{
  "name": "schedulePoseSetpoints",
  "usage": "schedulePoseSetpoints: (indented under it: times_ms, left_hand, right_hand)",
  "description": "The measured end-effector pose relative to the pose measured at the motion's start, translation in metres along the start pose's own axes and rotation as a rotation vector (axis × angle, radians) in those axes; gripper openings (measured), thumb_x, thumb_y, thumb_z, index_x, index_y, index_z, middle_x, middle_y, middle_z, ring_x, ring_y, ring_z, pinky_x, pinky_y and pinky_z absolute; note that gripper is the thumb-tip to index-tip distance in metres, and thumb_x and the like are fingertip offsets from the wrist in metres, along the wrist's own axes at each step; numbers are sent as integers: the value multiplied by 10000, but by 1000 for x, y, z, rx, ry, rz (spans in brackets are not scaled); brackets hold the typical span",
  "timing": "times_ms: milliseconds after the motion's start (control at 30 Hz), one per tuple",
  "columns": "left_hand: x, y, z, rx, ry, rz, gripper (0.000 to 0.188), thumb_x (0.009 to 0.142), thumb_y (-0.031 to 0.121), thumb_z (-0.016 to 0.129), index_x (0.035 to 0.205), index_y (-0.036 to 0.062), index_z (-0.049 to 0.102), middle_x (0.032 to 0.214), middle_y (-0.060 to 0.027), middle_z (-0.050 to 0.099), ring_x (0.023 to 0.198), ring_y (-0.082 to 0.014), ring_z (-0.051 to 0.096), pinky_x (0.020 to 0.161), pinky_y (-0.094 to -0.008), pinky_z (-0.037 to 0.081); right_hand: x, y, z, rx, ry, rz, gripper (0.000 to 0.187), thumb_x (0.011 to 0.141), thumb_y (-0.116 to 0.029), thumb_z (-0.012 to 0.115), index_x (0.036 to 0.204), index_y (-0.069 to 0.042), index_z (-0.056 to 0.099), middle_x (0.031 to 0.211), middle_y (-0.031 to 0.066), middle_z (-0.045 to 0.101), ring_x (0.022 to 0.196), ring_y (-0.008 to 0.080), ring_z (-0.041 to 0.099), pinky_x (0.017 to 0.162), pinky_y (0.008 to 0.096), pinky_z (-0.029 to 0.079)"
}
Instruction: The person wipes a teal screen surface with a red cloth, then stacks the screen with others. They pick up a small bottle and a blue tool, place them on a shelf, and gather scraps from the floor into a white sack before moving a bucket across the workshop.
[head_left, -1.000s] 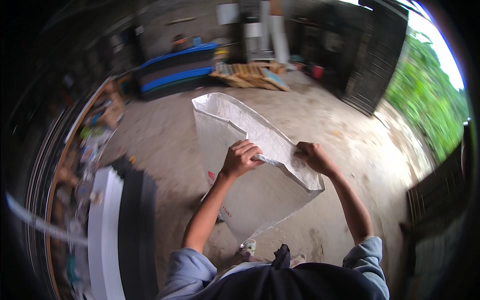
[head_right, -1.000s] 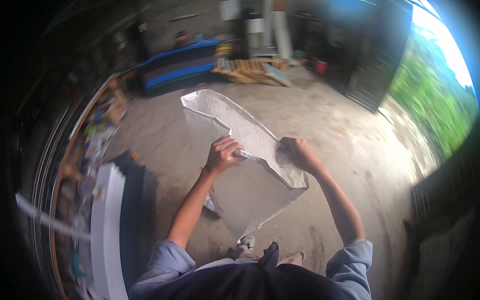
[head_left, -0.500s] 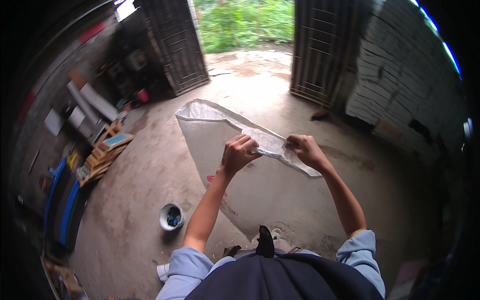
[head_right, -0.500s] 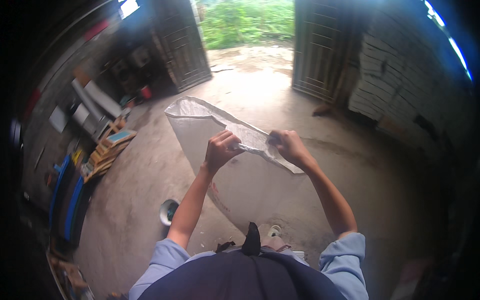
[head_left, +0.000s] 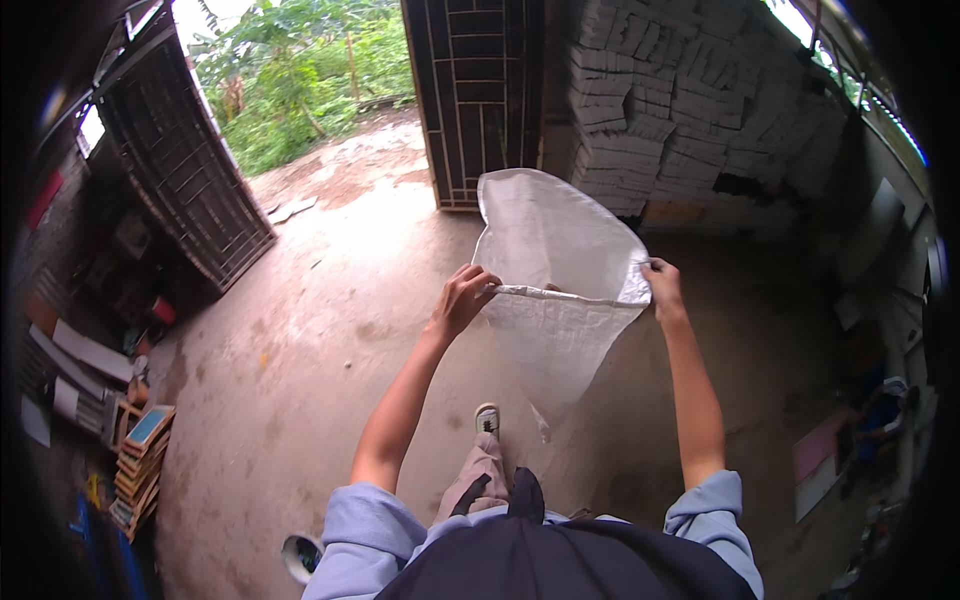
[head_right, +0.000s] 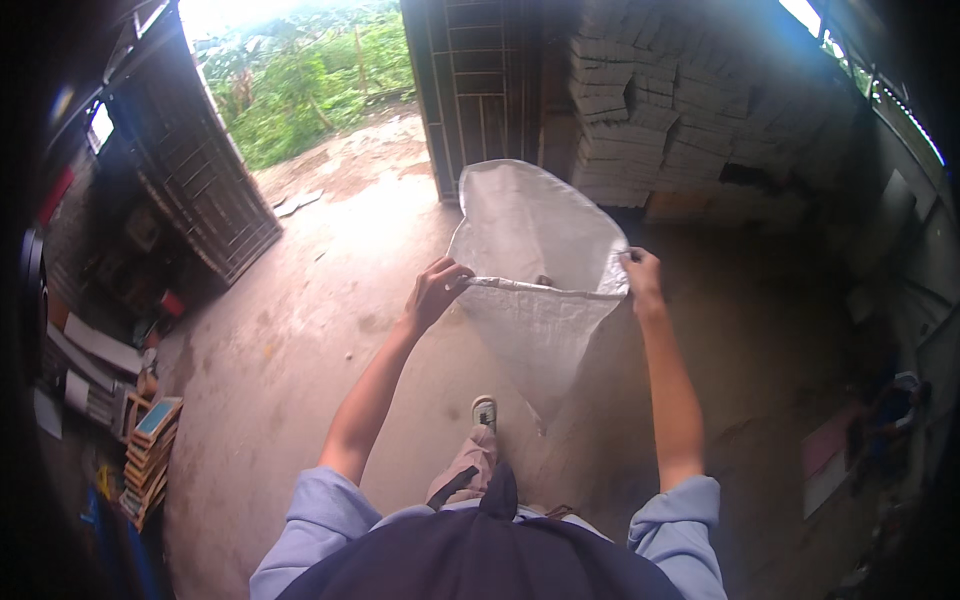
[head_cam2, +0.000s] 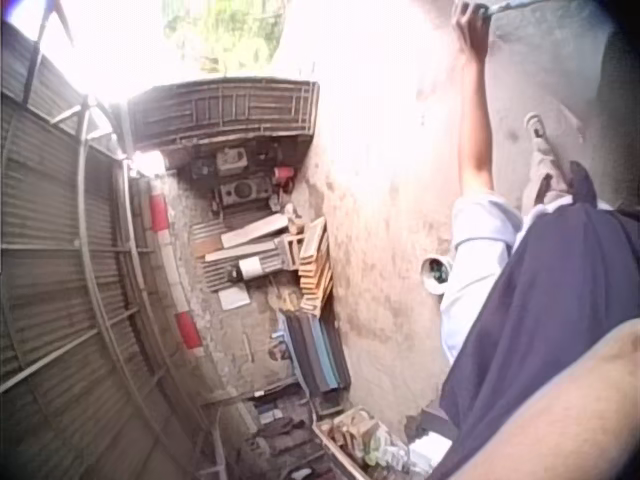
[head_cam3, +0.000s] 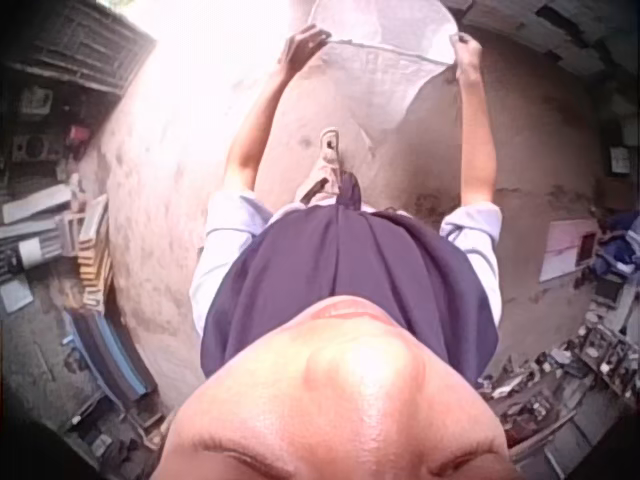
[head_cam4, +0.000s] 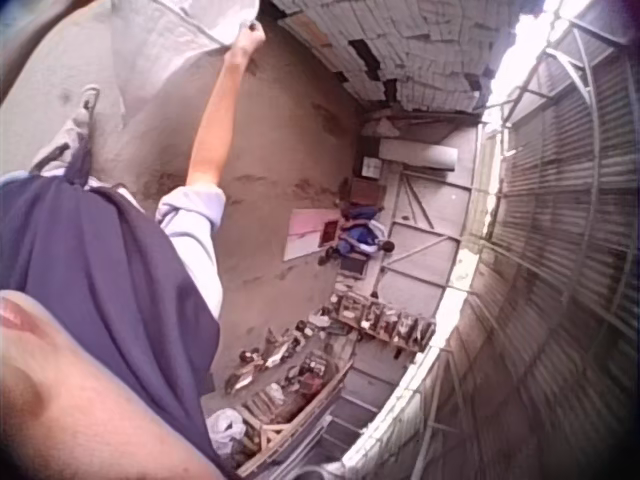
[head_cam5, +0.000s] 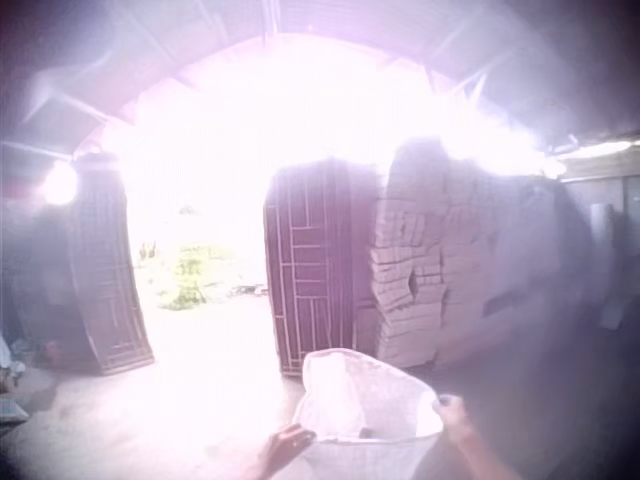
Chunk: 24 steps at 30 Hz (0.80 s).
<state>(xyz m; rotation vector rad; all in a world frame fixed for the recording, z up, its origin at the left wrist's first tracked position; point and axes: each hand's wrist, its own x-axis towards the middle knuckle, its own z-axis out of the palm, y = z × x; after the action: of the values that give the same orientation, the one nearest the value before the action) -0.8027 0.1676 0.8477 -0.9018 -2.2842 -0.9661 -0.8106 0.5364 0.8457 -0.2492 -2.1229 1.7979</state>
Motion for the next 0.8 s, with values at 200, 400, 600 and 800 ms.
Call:
schedulePoseSetpoints:
  times_ms: [200,400,600,800]
  left_hand:
    - [130,-113,60,36,14,72,93,764,100,653,856,118,647,835,-35,583,894,-227,535,753,-349,489]
    - [249,-161,114,34,-92,22,140,750,78,640,886,107,655,921,-46,601,911,-256,549,751,-374,500]
    - [349,-179,179,-288,-157,43,204,723,131,641,905,48,607,951,-141,543,851,-332,598,753,-405,497]
    - [413,-211,254,-347,-271,203,345,659,193,693,955,51,590,1033,-150,445,985,-313,531,832,-395,476]
  right_hand:
    - [122,10,-2,421,363,167,197,774,75,582,969,57,574,903,107,612,778,196,605,706,303,489]
    - [199,9,-26,498,423,134,228,747,93,593,971,52,577,912,121,608,813,218,607,736,324,491]
    - [276,-5,-25,514,558,138,280,768,101,553,1047,70,558,989,144,601,881,258,604,783,377,521]
    - [354,52,-47,641,582,90,308,759,100,553,1064,56,566,1008,121,598,903,245,593,805,384,501]
